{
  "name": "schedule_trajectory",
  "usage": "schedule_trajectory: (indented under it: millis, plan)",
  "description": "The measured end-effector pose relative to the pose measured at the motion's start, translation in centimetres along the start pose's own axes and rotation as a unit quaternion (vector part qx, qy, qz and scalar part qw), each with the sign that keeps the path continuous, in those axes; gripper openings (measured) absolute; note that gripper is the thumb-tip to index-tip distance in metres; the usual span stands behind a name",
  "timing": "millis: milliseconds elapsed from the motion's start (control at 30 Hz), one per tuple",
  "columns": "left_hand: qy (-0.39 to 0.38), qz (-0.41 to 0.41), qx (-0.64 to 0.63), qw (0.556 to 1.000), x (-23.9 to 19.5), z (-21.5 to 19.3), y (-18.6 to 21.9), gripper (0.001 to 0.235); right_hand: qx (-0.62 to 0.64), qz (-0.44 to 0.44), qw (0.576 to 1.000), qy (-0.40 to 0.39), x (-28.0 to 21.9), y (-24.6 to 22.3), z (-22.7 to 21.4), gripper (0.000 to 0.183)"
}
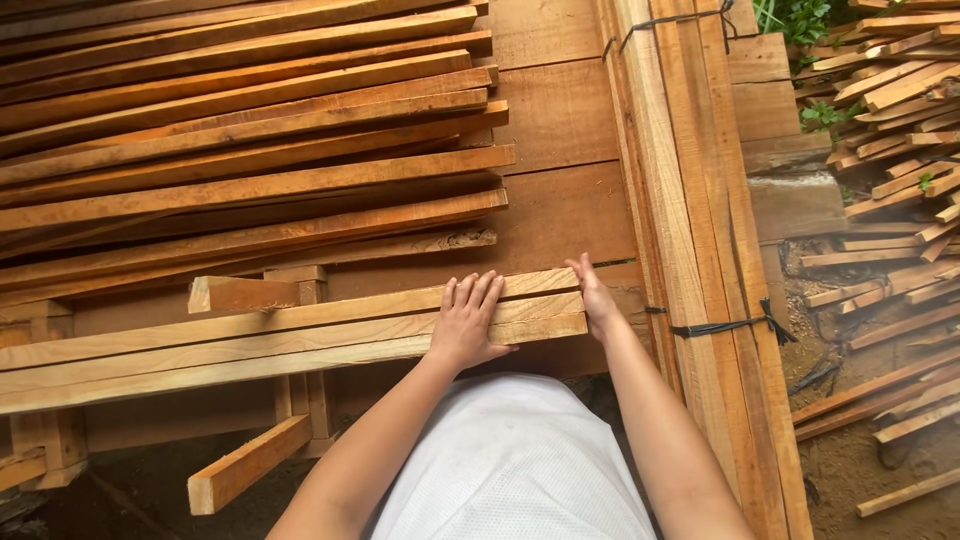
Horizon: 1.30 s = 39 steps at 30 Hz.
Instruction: The person arranges several thin wooden planks on a wooden workbench. They then use a black cord to tie the planks together, wrapping the cord around the stack and tying a knot to secure the bundle.
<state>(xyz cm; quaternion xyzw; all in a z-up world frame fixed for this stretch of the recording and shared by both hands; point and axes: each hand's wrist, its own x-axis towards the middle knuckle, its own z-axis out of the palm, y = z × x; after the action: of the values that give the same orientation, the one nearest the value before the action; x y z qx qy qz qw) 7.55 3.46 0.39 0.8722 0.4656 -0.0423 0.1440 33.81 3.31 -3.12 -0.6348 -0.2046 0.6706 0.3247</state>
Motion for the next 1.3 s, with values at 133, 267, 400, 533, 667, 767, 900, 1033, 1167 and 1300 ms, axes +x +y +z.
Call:
schedule_trajectory:
  millis: [133,267,400,533,667,767,900,1033,1167,1300]
  plan:
    - [-0.008,0.000,-0.006,1.000,-0.2,-0.2,0.0,0.126,0.065,0.026,0.997,0.014,2.1,2.8,-1.3,0.096]
    - [-0.015,0.000,-0.007,1.000,-0.3,-0.3,0.2,0.127,0.030,0.016,0.999,0.006,-0.9,-0.7,-0.1,0.109]
    - [-0.023,-0.004,-0.009,1.000,0.0,-0.5,0.2,0.127,0.076,0.031,0.995,0.052,2.5,4.4,-0.9,0.089]
    - [-0.018,-0.006,-0.012,1.000,-0.1,-1.0,0.1,0.128,0.191,0.050,0.976,0.092,7.8,9.8,-3.6,0.050]
    - [-0.058,0.002,-0.010,0.998,-0.1,-1.8,0.4,0.127,0.190,0.093,0.972,0.101,8.1,10.6,-3.9,0.035]
    - [-0.159,0.002,0.047,0.986,1.3,-4.2,0.8,0.133,0.180,0.078,0.975,0.108,8.8,10.3,-3.5,0.030]
    - [-0.263,0.010,0.062,0.963,4.0,-3.9,-0.2,0.141,0.135,0.055,0.981,0.125,10.6,12.0,-4.3,0.045]
    - [-0.272,-0.023,0.029,0.962,2.4,-6.5,-0.5,0.147,0.173,0.051,0.978,0.102,5.4,7.2,-2.0,0.057]
    - [-0.156,-0.087,-0.017,0.984,-0.9,-5.9,-2.9,0.146,0.028,0.038,0.993,0.112,-0.9,1.5,0.6,0.079]
    - [-0.203,-0.127,0.026,0.971,-3.4,-5.8,-5.6,0.152,-0.210,-0.018,0.963,0.167,4.4,5.3,-1.0,0.066]
